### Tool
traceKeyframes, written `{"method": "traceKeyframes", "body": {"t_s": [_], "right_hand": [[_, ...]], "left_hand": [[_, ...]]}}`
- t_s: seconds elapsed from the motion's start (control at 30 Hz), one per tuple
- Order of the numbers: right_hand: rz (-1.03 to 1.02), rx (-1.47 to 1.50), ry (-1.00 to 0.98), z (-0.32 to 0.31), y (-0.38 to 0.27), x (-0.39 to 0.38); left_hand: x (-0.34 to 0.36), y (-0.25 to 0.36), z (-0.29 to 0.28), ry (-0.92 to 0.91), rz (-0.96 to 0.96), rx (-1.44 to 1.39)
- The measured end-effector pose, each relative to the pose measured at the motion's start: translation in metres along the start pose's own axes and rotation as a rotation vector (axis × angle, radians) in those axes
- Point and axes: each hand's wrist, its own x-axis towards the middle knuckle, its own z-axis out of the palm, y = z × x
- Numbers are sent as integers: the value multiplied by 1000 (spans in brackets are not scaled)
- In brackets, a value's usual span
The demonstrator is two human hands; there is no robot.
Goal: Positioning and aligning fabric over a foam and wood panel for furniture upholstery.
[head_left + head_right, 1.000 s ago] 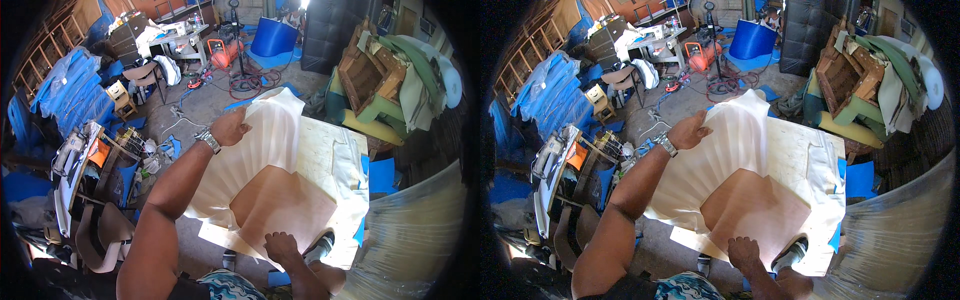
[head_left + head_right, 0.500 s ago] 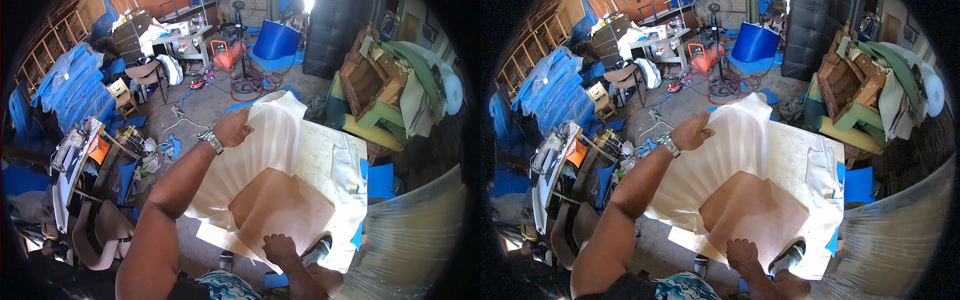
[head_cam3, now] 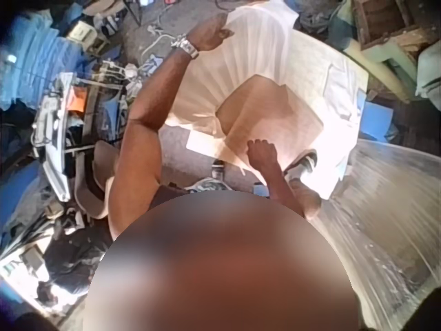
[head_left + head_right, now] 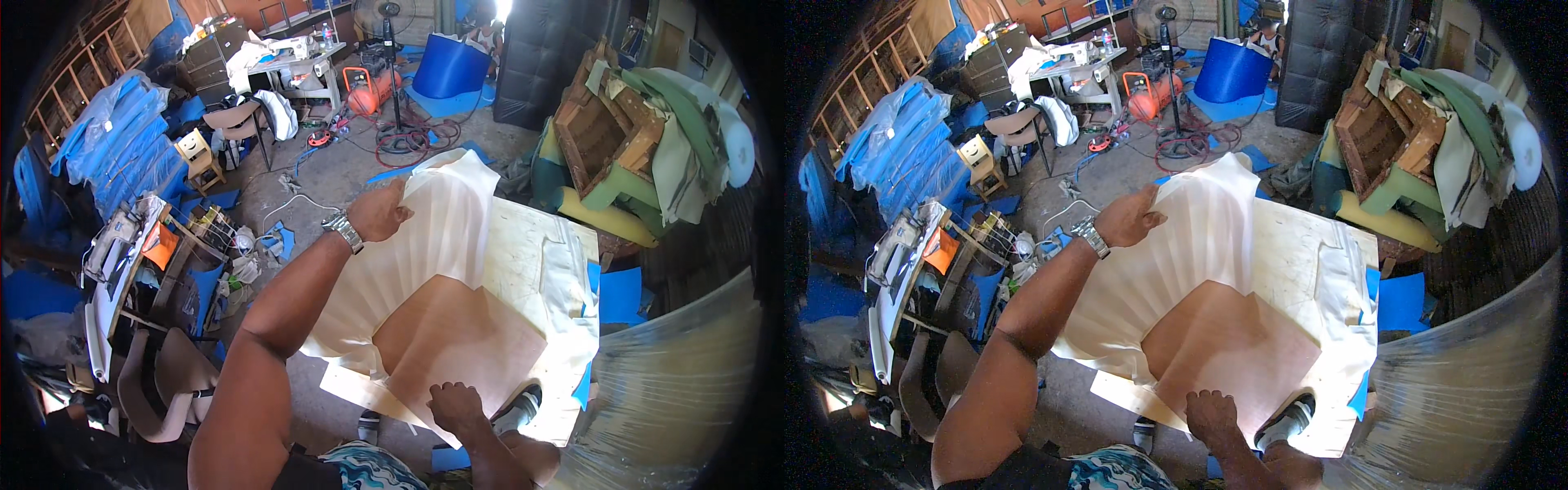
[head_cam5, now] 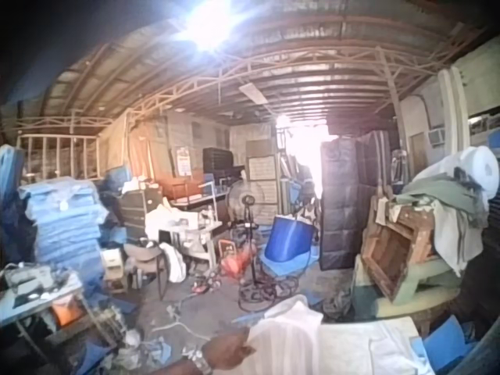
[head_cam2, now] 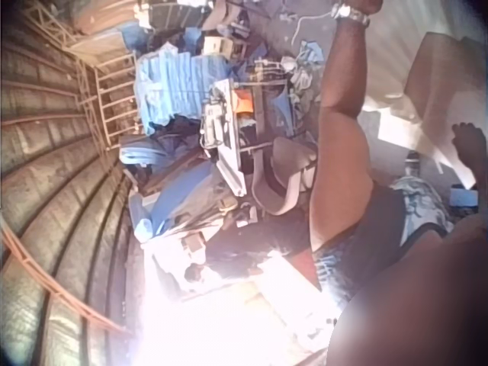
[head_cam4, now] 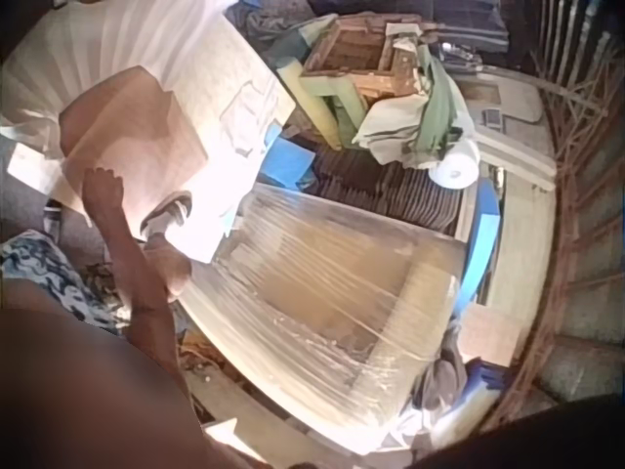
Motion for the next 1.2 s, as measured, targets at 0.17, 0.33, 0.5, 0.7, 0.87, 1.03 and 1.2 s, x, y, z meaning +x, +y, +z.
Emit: {"method": "traceKeyframes", "body": {"t_s": [0.17, 0.33, 0.5, 0.7, 0.87, 1.03, 1.2], "right_hand": [[-25, 14, 40, 2, 2, -3], [-13, -10, 20, 1, 0, -2], [-10, -7, -4, -1, 0, 0], [-5, -9, -29, -4, -3, 1], [-1, -14, -65, -7, -6, 4], [10, -27, -57, -5, -6, 4], [-15, -6, -3, -2, -2, 2]], "left_hand": [[0, -2, 1, 6, 9, 15], [0, -1, 0, 9, 8, 22], [0, -2, 1, 0, -9, 18], [1, -4, 3, 6, 12, 26], [1, -3, 3, 11, 9, 49], [0, -1, 2, 7, -1, 35], [0, 0, 0, 6, 2, 9]]}}
